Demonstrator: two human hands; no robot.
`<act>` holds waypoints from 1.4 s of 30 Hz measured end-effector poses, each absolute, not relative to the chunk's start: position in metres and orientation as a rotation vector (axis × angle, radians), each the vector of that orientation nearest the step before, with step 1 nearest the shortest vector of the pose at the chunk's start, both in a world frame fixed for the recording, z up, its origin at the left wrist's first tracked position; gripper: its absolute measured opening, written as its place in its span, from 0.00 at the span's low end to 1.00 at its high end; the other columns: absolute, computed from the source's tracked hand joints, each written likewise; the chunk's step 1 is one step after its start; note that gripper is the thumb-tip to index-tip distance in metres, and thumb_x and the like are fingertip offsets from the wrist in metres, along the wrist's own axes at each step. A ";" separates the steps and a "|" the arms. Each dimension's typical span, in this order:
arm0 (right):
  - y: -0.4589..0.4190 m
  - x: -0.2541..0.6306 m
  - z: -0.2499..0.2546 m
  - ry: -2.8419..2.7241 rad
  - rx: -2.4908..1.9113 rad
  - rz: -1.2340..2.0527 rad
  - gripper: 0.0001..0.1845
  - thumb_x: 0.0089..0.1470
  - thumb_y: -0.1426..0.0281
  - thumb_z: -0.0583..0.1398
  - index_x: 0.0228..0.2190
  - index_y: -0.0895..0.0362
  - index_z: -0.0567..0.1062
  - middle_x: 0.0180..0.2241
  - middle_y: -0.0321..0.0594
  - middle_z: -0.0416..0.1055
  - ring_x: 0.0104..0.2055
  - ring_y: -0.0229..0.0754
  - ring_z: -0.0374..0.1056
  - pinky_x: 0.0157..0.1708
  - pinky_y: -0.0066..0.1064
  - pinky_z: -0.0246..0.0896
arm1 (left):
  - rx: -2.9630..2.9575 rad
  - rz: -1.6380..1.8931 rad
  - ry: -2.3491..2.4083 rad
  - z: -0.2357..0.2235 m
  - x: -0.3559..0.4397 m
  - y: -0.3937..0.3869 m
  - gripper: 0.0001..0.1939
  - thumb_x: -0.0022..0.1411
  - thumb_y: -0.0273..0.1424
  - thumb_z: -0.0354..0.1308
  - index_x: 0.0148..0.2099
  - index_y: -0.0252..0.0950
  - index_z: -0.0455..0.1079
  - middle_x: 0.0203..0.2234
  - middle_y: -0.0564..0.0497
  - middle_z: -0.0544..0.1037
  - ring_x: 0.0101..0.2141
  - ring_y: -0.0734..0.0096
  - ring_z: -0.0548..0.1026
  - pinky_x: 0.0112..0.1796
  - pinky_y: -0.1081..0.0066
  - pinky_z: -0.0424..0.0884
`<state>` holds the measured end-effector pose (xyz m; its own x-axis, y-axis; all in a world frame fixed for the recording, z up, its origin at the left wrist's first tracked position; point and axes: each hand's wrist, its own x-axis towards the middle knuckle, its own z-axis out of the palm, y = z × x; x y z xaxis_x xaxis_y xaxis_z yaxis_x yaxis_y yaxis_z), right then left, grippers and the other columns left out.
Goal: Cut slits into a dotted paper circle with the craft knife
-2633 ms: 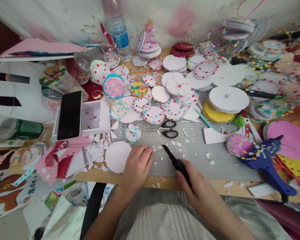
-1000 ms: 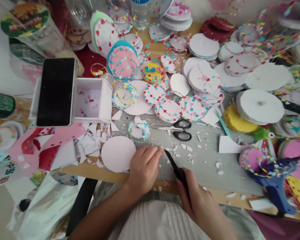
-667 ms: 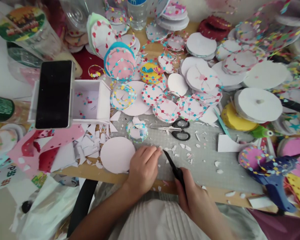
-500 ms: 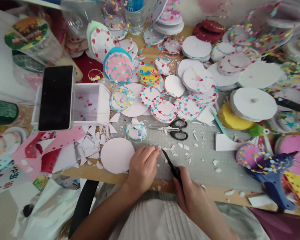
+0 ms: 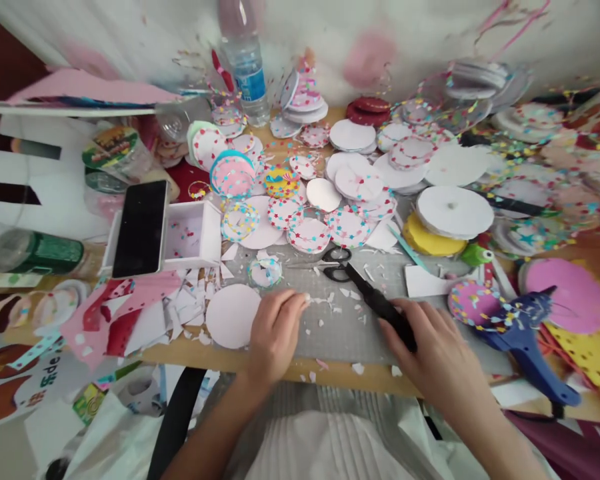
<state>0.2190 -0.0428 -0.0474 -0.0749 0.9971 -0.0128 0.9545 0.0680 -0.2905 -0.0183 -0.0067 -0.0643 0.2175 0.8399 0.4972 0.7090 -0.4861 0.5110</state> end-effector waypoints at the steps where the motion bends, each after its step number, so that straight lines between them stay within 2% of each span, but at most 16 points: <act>1: -0.039 0.217 -0.047 -2.112 -1.924 0.313 0.17 0.62 0.60 0.50 0.43 0.58 0.70 0.39 0.52 0.72 0.41 0.57 0.69 0.37 0.45 0.63 | 2.331 1.156 1.466 -0.059 -0.019 -0.005 0.12 0.63 0.19 0.56 0.48 0.35 0.70 0.36 0.47 0.76 0.38 0.68 0.75 0.41 0.68 0.74; 3: -0.034 0.209 -0.039 -1.972 -1.789 0.413 0.11 0.62 0.63 0.52 0.37 0.56 0.70 0.37 0.49 0.70 0.40 0.53 0.66 0.42 0.45 0.60 | 2.385 1.206 1.419 -0.049 -0.021 -0.004 0.14 0.63 0.19 0.57 0.49 0.35 0.69 0.36 0.47 0.76 0.39 0.68 0.76 0.40 0.68 0.74; 5: -0.030 0.195 -0.026 -1.825 -1.614 0.760 0.08 0.62 0.66 0.52 0.32 0.54 0.67 0.32 0.42 0.68 0.35 0.45 0.65 0.37 0.37 0.61 | 2.455 1.220 1.347 -0.042 -0.022 -0.006 0.16 0.63 0.19 0.57 0.52 0.36 0.68 0.37 0.46 0.77 0.40 0.67 0.77 0.41 0.67 0.75; 7: -0.026 0.180 -0.012 -1.714 -1.446 1.255 0.12 0.63 0.66 0.48 0.29 0.53 0.65 0.26 0.35 0.63 0.29 0.40 0.62 0.29 0.30 0.59 | 2.522 1.215 1.258 -0.038 -0.022 -0.010 0.18 0.63 0.21 0.57 0.55 0.35 0.67 0.40 0.45 0.78 0.42 0.65 0.77 0.42 0.66 0.75; 8: -0.023 0.174 -0.007 -1.652 -1.401 1.442 0.13 0.62 0.65 0.47 0.26 0.52 0.63 0.25 0.34 0.62 0.28 0.39 0.61 0.29 0.29 0.59 | 2.550 1.210 1.214 -0.037 -0.022 -0.013 0.18 0.64 0.22 0.57 0.56 0.34 0.66 0.41 0.44 0.78 0.43 0.64 0.77 0.43 0.65 0.75; 10: -0.019 0.164 0.000 -1.512 -1.309 1.670 0.14 0.59 0.64 0.48 0.23 0.52 0.60 0.23 0.32 0.59 0.28 0.39 0.59 0.29 0.29 0.58 | 2.588 1.211 1.140 -0.037 -0.022 -0.019 0.20 0.64 0.23 0.57 0.58 0.32 0.65 0.43 0.42 0.78 0.44 0.63 0.77 0.42 0.64 0.76; 13: -0.014 0.159 0.001 -1.385 -1.170 1.836 0.14 0.57 0.66 0.47 0.20 0.52 0.57 0.21 0.31 0.54 0.26 0.38 0.55 0.29 0.29 0.56 | 2.603 1.249 1.082 -0.037 -0.021 -0.026 0.19 0.63 0.22 0.57 0.57 0.28 0.66 0.42 0.41 0.79 0.44 0.62 0.77 0.42 0.64 0.77; 20: -0.016 0.161 -0.005 -1.148 -1.061 2.051 0.13 0.55 0.66 0.49 0.20 0.52 0.56 0.21 0.30 0.51 0.24 0.35 0.47 0.26 0.28 0.51 | 2.605 1.267 1.086 -0.039 -0.021 -0.027 0.18 0.63 0.21 0.57 0.56 0.31 0.67 0.40 0.43 0.80 0.42 0.63 0.78 0.39 0.65 0.78; 26: -0.017 0.157 -0.012 -0.931 -1.150 2.127 0.10 0.49 0.65 0.52 0.20 0.53 0.59 0.21 0.30 0.52 0.24 0.35 0.48 0.24 0.27 0.49 | 2.634 1.227 0.992 -0.037 -0.020 -0.021 0.18 0.60 0.18 0.59 0.53 0.25 0.68 0.41 0.40 0.78 0.44 0.62 0.77 0.41 0.66 0.78; 34: -0.014 0.156 -0.019 -0.867 -1.050 2.165 0.12 0.52 0.67 0.53 0.19 0.54 0.60 0.17 0.25 0.47 0.20 0.32 0.40 0.20 0.27 0.40 | 2.611 1.181 0.952 -0.037 -0.023 -0.016 0.15 0.63 0.19 0.56 0.53 0.27 0.68 0.41 0.41 0.79 0.44 0.64 0.77 0.41 0.66 0.78; 38: -0.014 0.151 -0.022 -0.971 -1.018 2.111 0.14 0.55 0.68 0.50 0.19 0.53 0.58 0.16 0.24 0.46 0.19 0.31 0.39 0.20 0.28 0.39 | 2.497 1.238 1.025 -0.044 -0.022 -0.019 0.16 0.65 0.21 0.54 0.55 0.30 0.67 0.41 0.42 0.79 0.43 0.64 0.77 0.40 0.66 0.78; 42: -0.014 0.145 -0.021 -1.058 -1.061 2.068 0.13 0.54 0.68 0.51 0.19 0.53 0.57 0.17 0.25 0.46 0.20 0.32 0.40 0.20 0.27 0.39 | 2.371 1.278 1.078 -0.047 -0.017 -0.017 0.15 0.63 0.20 0.56 0.53 0.30 0.69 0.39 0.43 0.79 0.41 0.65 0.78 0.40 0.66 0.77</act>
<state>0.1451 -0.0138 -0.0207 -0.5162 0.7642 -0.3867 -0.1334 -0.5178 -0.8450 -0.0175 -0.0174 -0.0466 0.3455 0.7033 0.6213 0.4935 -0.6993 0.5172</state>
